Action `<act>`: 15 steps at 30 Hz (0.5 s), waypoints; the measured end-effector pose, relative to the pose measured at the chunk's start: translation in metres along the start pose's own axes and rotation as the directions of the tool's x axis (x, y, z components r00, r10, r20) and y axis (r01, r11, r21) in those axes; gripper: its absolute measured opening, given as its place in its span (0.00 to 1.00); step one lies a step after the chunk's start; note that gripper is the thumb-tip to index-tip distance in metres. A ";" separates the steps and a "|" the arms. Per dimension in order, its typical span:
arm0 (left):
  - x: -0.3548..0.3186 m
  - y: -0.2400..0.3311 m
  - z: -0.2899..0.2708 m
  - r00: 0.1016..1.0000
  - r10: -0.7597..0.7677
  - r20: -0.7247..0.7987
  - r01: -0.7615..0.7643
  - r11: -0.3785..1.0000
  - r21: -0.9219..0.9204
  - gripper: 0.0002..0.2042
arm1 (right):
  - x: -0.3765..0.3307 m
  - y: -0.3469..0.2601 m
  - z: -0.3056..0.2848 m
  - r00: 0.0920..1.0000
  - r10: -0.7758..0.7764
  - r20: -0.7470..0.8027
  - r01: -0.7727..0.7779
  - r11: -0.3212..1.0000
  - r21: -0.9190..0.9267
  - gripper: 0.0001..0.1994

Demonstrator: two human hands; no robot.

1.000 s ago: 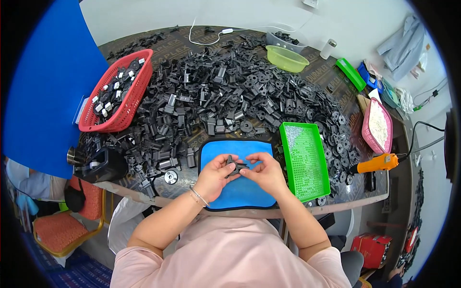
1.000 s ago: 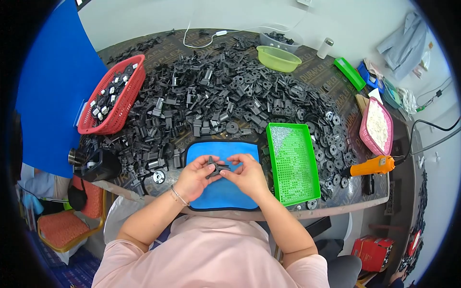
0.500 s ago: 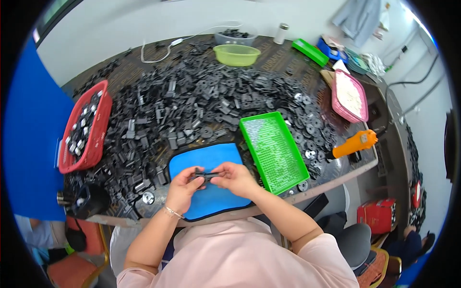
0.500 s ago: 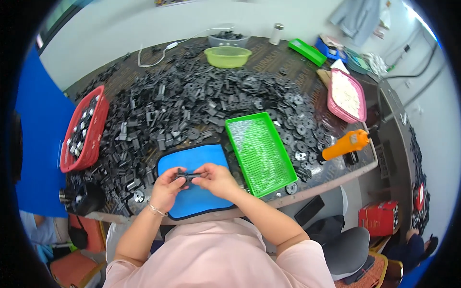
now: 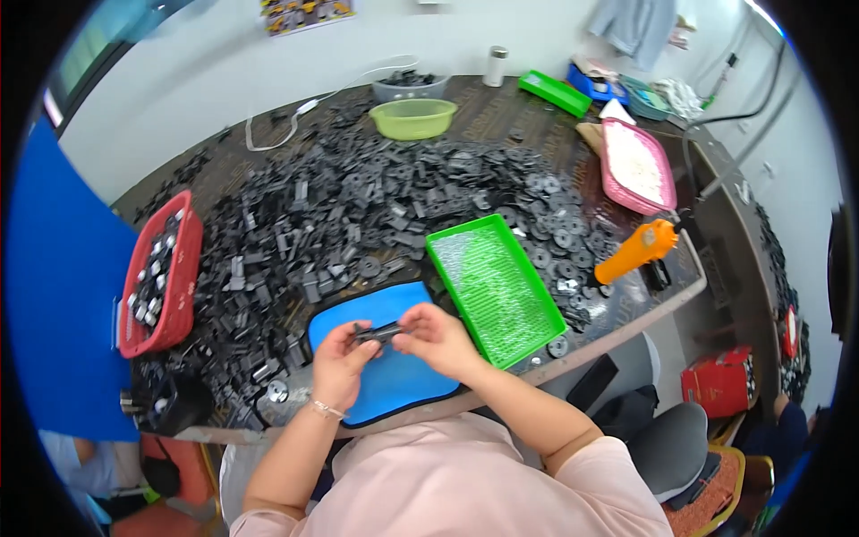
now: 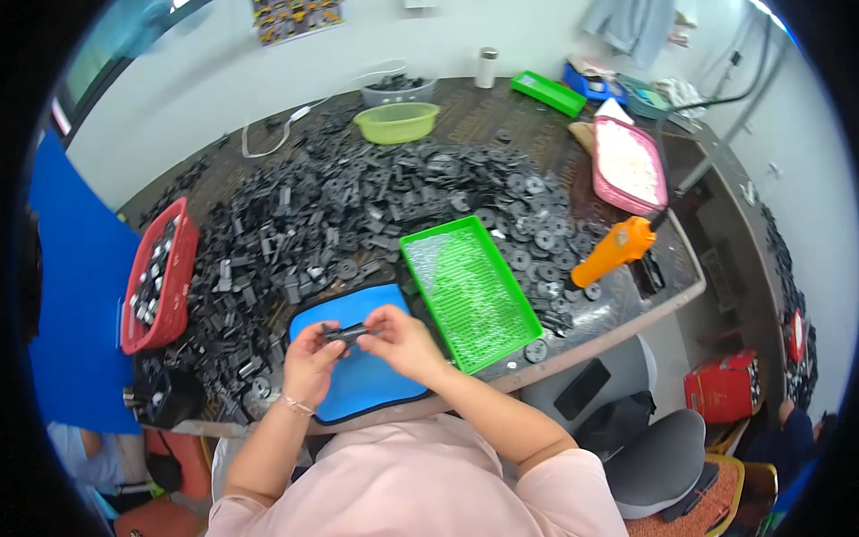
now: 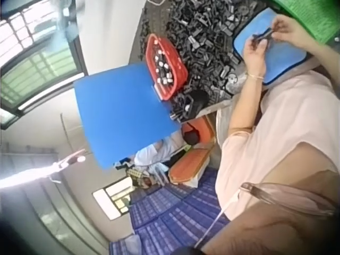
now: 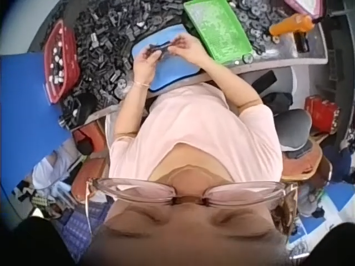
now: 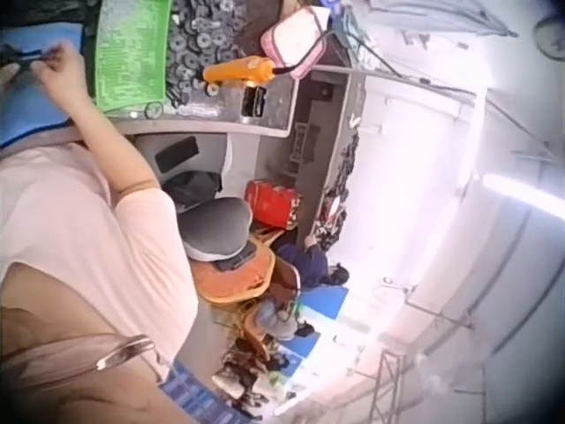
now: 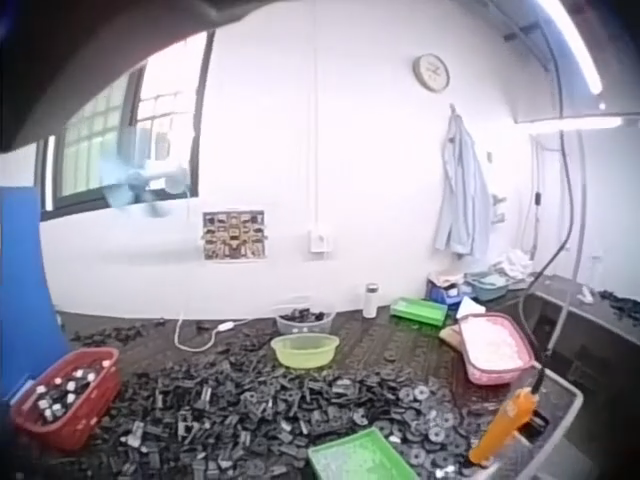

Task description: Assembling small plastic and metal components using a blue jig on a workbench.

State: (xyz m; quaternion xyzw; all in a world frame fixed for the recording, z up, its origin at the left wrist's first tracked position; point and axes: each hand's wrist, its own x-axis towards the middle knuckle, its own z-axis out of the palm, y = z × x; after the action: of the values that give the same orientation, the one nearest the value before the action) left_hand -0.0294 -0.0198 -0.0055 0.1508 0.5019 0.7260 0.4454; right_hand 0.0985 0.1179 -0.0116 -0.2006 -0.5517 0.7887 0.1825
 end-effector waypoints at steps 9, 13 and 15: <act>-0.011 0.011 0.014 0.982 0.160 0.104 -0.168 0.983 0.079 0.20 | -0.007 -0.014 -0.005 1.000 0.026 0.007 -0.027 0.998 0.056 0.08; -0.014 0.012 0.013 0.957 0.230 0.175 -0.254 0.959 0.128 0.19 | -0.011 -0.024 0.003 1.000 -0.004 -0.002 0.005 0.994 0.108 0.08; -0.016 0.014 0.014 0.949 0.252 0.190 -0.283 0.945 0.161 0.19 | -0.012 -0.028 0.004 0.999 -0.035 -0.017 0.035 0.998 0.050 0.08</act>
State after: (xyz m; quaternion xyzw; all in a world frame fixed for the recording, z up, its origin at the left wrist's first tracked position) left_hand -0.0183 -0.0257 0.0164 0.3190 0.5031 0.7146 0.3667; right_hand 0.1088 0.1172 0.0176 -0.1926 -0.5335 0.7975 0.2057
